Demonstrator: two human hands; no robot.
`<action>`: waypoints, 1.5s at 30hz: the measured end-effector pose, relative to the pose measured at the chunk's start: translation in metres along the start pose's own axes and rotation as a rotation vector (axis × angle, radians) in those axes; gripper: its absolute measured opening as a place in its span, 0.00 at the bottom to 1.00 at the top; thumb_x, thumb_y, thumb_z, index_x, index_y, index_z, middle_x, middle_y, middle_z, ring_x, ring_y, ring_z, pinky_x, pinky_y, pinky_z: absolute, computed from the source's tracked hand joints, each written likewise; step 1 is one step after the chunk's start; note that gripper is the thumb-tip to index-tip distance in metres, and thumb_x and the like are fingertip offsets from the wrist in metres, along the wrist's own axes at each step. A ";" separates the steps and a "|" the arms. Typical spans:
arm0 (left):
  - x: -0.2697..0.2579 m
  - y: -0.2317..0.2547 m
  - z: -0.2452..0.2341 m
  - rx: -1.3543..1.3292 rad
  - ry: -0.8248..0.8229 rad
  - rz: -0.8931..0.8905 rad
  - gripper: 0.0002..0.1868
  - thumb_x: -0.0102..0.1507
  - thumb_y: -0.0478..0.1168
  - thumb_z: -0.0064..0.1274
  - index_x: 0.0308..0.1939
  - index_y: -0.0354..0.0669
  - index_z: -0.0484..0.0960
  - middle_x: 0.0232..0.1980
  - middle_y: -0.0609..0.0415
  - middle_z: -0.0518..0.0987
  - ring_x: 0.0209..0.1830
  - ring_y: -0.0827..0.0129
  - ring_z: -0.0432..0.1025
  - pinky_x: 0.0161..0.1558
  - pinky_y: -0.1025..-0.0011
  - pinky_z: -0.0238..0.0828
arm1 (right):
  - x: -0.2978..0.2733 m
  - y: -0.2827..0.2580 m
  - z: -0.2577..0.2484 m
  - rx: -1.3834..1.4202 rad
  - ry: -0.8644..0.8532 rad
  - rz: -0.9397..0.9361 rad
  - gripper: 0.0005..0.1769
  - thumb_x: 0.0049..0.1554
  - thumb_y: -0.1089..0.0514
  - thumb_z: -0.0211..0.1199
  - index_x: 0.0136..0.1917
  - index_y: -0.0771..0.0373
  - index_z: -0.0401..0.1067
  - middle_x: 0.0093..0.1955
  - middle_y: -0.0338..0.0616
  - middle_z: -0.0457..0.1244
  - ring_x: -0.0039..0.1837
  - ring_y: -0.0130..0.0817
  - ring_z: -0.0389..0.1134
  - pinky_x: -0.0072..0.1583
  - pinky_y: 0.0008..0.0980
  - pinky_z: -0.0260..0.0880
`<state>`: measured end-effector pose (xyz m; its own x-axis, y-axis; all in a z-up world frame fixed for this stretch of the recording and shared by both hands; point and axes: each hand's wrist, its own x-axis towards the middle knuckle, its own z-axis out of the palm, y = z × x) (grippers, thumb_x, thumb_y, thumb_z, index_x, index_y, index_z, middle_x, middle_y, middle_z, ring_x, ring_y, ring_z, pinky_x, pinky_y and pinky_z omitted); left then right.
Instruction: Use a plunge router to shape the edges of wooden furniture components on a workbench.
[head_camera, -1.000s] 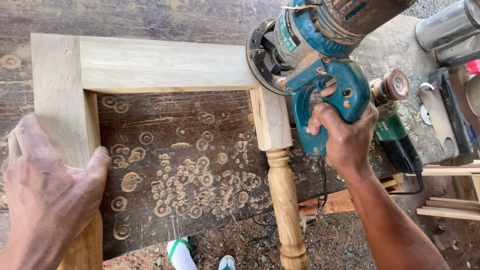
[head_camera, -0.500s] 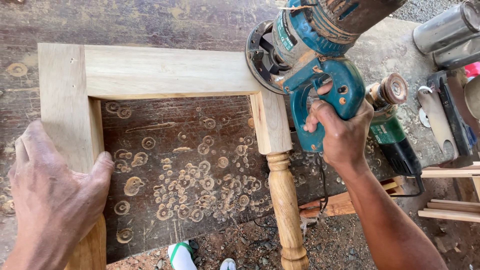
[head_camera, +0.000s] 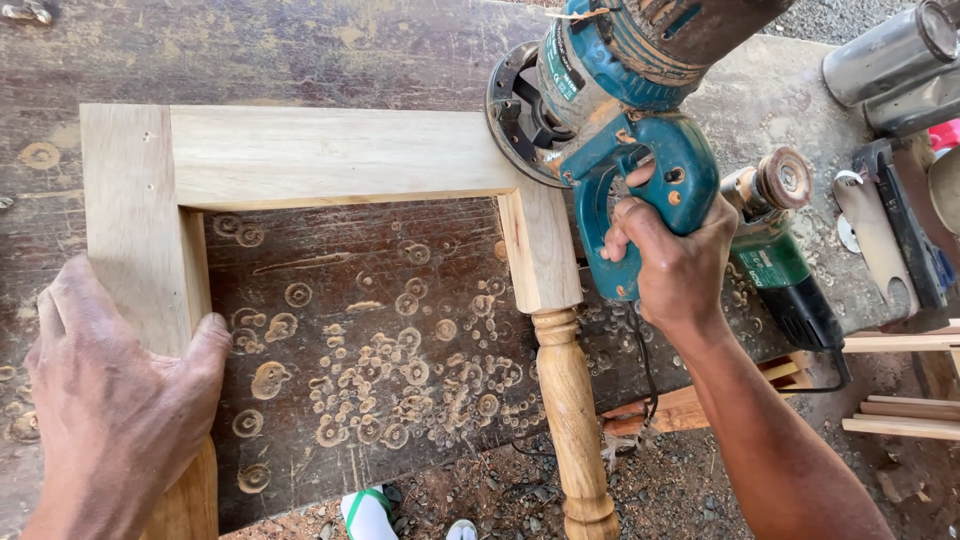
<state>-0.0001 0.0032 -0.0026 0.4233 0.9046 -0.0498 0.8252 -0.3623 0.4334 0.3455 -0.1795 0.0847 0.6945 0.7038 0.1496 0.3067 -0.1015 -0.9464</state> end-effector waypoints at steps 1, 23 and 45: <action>0.001 -0.001 0.000 -0.001 0.000 -0.001 0.43 0.57 0.45 0.66 0.64 0.20 0.61 0.55 0.28 0.69 0.58 0.39 0.68 0.55 0.47 0.67 | 0.001 -0.001 0.001 -0.001 -0.002 0.000 0.07 0.60 0.71 0.57 0.52 0.67 0.69 0.33 0.43 0.62 0.33 0.30 0.64 0.38 0.35 0.70; -0.004 0.018 -0.011 -0.194 0.020 -0.072 0.39 0.60 0.40 0.65 0.66 0.20 0.62 0.55 0.29 0.71 0.55 0.43 0.71 0.54 0.49 0.69 | -0.046 -0.012 -0.004 0.011 0.010 0.015 0.08 0.60 0.71 0.58 0.54 0.67 0.69 0.37 0.41 0.64 0.34 0.28 0.65 0.38 0.32 0.69; -0.080 0.065 0.050 -0.261 0.100 -0.117 0.54 0.51 0.48 0.66 0.74 0.29 0.54 0.63 0.37 0.68 0.66 0.48 0.60 0.67 0.44 0.53 | -0.235 -0.054 -0.166 -0.174 0.037 0.226 0.30 0.59 0.71 0.58 0.74 0.67 0.59 0.41 0.51 0.64 0.42 0.34 0.70 0.45 0.38 0.74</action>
<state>0.0384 -0.1040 -0.0157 0.2814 0.9591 -0.0296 0.7363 -0.1961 0.6476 0.2734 -0.4561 0.1476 0.7806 0.6233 -0.0464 0.2461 -0.3747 -0.8939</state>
